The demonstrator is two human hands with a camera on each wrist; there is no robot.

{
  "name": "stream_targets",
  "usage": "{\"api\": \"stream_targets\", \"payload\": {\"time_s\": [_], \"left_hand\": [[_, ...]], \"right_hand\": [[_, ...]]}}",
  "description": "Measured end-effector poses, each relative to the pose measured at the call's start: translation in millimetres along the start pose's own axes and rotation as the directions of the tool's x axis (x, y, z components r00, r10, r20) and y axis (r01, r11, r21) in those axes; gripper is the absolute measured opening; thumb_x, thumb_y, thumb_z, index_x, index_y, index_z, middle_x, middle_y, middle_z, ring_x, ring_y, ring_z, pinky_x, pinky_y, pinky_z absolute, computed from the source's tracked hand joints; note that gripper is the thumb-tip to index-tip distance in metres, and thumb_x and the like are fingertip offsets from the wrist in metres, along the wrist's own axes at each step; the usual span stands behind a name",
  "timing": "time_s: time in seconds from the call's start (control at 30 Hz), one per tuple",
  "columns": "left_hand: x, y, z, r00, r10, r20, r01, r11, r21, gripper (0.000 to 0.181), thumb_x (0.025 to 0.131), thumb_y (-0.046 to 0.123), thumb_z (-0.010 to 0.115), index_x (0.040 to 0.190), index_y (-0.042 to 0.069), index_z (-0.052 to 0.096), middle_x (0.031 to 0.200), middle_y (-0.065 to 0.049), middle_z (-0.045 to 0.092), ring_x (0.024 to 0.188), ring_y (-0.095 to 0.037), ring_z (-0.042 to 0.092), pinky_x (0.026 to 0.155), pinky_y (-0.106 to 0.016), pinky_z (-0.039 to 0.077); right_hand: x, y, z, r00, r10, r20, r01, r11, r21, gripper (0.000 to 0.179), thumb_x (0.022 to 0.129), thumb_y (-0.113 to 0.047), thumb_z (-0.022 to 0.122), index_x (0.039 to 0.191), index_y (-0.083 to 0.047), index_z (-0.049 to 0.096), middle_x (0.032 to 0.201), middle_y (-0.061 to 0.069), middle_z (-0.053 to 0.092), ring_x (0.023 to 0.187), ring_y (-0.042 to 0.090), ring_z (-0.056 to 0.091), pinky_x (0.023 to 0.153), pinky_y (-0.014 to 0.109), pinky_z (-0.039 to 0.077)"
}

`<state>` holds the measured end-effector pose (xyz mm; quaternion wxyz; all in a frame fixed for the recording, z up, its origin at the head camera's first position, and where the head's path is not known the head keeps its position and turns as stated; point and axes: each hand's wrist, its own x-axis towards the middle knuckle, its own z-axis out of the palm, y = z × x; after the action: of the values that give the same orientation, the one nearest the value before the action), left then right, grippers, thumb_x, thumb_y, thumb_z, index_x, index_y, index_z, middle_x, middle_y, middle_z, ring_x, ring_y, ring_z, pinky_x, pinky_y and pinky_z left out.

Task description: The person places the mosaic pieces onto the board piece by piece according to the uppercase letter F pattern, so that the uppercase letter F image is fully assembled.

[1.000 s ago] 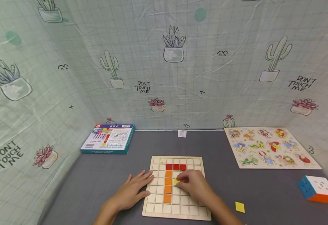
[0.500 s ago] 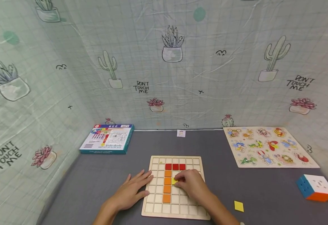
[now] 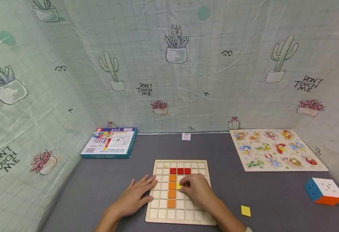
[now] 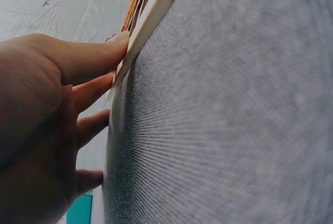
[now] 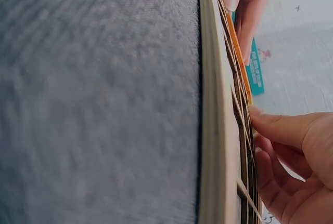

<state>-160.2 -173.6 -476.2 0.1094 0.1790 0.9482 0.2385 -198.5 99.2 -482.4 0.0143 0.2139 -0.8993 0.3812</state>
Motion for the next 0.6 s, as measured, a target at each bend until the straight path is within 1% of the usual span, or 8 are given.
{"api": "stream_targets", "payload": {"time_s": [0.27, 0.6], "left_hand": [[0.0, -0.1, 0.9, 1.0, -0.001, -0.007, 0.001, 1.0, 0.003, 0.058, 0.097, 0.032, 0.068, 0.152, 0.022, 0.051, 0.165, 0.003, 0.041, 0.156, -0.035, 0.032, 0.118, -0.078, 0.017], [-0.3, 0.2, -0.3, 1.0, 0.005, -0.006, -0.005, 1.0, -0.002, 0.058, 0.097, 0.031, 0.068, 0.152, 0.022, 0.051, 0.165, 0.003, 0.041, 0.156, -0.035, 0.032, 0.117, -0.079, 0.017]], "right_hand": [[1.0, 0.4, 1.5, 1.0, 0.008, 0.001, -0.008, 1.0, 0.007, 0.016, 0.073, -0.003, 0.089, 0.086, -0.009, 0.081, 0.087, 0.0, 0.079, 0.067, -0.006, 0.055, 0.061, 0.015, 0.05], [2.1, 0.9, 0.9, 1.0, -0.006, 0.0, 0.006, 1.0, 0.006, 0.015, 0.073, -0.004, 0.089, 0.085, -0.009, 0.081, 0.086, -0.001, 0.079, 0.067, -0.006, 0.055, 0.06, 0.015, 0.05]]}}
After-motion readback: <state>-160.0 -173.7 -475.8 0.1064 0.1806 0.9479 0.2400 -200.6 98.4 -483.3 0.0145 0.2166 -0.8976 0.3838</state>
